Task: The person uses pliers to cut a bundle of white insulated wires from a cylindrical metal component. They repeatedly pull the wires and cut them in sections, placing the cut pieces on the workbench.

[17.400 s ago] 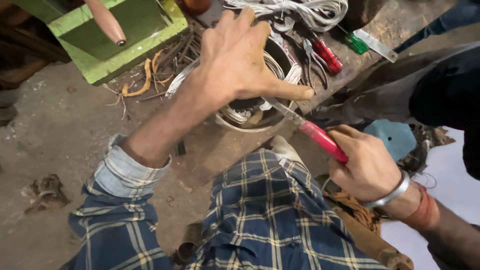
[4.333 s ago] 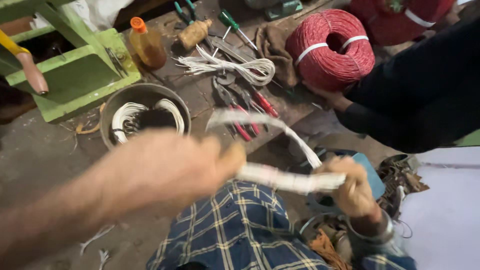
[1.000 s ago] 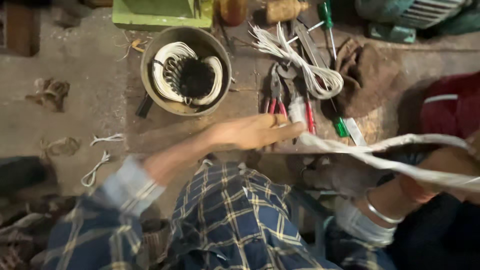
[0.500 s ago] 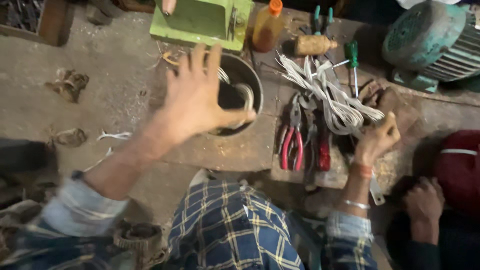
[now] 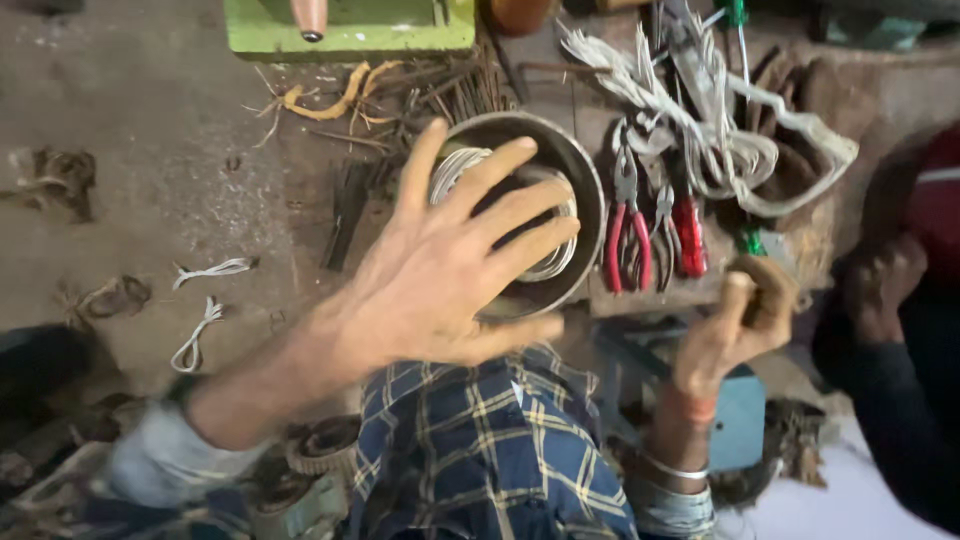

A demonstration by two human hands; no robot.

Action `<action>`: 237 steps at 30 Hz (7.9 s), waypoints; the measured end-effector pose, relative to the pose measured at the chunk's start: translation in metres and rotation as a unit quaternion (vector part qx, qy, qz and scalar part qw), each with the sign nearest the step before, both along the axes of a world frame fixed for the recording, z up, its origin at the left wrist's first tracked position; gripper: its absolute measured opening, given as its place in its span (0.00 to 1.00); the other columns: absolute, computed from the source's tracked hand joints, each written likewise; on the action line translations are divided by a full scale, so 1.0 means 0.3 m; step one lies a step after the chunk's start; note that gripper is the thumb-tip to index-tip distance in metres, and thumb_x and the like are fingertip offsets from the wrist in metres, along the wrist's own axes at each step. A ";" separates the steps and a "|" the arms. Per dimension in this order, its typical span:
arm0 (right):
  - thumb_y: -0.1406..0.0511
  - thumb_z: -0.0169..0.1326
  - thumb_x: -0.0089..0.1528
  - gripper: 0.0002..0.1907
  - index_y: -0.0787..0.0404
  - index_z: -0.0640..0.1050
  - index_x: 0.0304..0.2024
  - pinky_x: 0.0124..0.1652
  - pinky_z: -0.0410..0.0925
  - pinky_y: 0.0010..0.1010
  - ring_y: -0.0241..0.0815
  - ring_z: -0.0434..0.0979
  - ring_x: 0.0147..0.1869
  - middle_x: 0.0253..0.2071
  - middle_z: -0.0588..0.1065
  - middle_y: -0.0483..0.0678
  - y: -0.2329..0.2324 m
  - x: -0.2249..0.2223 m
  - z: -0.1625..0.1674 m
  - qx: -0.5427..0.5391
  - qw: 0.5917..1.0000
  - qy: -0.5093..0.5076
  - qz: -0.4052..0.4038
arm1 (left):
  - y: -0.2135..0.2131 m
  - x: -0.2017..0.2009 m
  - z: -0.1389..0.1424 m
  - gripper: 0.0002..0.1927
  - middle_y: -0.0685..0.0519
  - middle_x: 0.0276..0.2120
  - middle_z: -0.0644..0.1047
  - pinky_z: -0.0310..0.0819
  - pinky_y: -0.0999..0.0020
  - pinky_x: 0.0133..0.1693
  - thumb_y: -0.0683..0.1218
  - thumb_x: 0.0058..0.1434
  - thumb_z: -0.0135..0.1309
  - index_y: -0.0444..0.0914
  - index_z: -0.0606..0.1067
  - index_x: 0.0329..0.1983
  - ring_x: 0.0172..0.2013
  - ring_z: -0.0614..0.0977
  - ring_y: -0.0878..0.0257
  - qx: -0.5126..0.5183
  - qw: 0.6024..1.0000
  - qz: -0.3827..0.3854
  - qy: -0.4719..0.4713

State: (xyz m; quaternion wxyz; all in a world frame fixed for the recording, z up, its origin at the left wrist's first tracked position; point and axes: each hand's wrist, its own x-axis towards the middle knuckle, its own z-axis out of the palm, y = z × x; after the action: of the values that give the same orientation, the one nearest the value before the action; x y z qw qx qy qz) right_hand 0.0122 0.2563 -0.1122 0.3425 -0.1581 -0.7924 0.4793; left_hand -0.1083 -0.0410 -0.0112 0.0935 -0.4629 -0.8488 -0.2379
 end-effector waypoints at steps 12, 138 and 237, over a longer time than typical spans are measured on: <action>0.58 0.58 0.67 0.21 0.66 0.80 0.57 0.73 0.52 0.50 0.61 0.60 0.75 0.70 0.64 0.62 -0.407 -0.021 0.308 0.321 0.921 -0.191 0.109 | 0.049 -0.220 0.031 0.79 0.36 0.69 0.60 0.52 0.42 0.64 0.81 0.24 0.66 0.33 0.54 0.73 0.68 0.61 0.40 -0.228 0.914 -0.335 0.028; 0.68 0.58 0.65 0.14 0.65 0.79 0.53 0.66 0.65 0.40 0.54 0.72 0.68 0.63 0.71 0.58 -0.065 0.232 -0.022 0.050 0.984 -0.120 0.120 | 0.097 -0.149 0.058 0.61 0.46 0.44 0.76 0.69 0.55 0.48 0.87 0.27 0.60 0.33 0.75 0.47 0.49 0.75 0.49 -0.171 0.974 -0.146 -0.033; 0.65 0.50 0.49 0.51 0.56 0.59 0.78 0.37 0.74 0.37 0.45 0.75 0.38 0.49 0.73 0.61 -0.040 -0.120 0.492 -0.123 0.562 -0.562 0.594 | 0.004 0.193 -0.063 0.12 0.47 0.33 0.69 0.65 0.47 0.52 0.46 0.43 0.56 0.36 0.71 0.29 0.41 0.72 0.48 0.169 0.971 0.168 0.006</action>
State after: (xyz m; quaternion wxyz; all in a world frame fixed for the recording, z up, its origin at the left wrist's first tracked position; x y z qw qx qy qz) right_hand -0.0236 0.2444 0.0355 -0.5569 0.0698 -0.6734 0.4812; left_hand -0.0503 -0.0398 -0.0301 0.2141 -0.2927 -0.8614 -0.3557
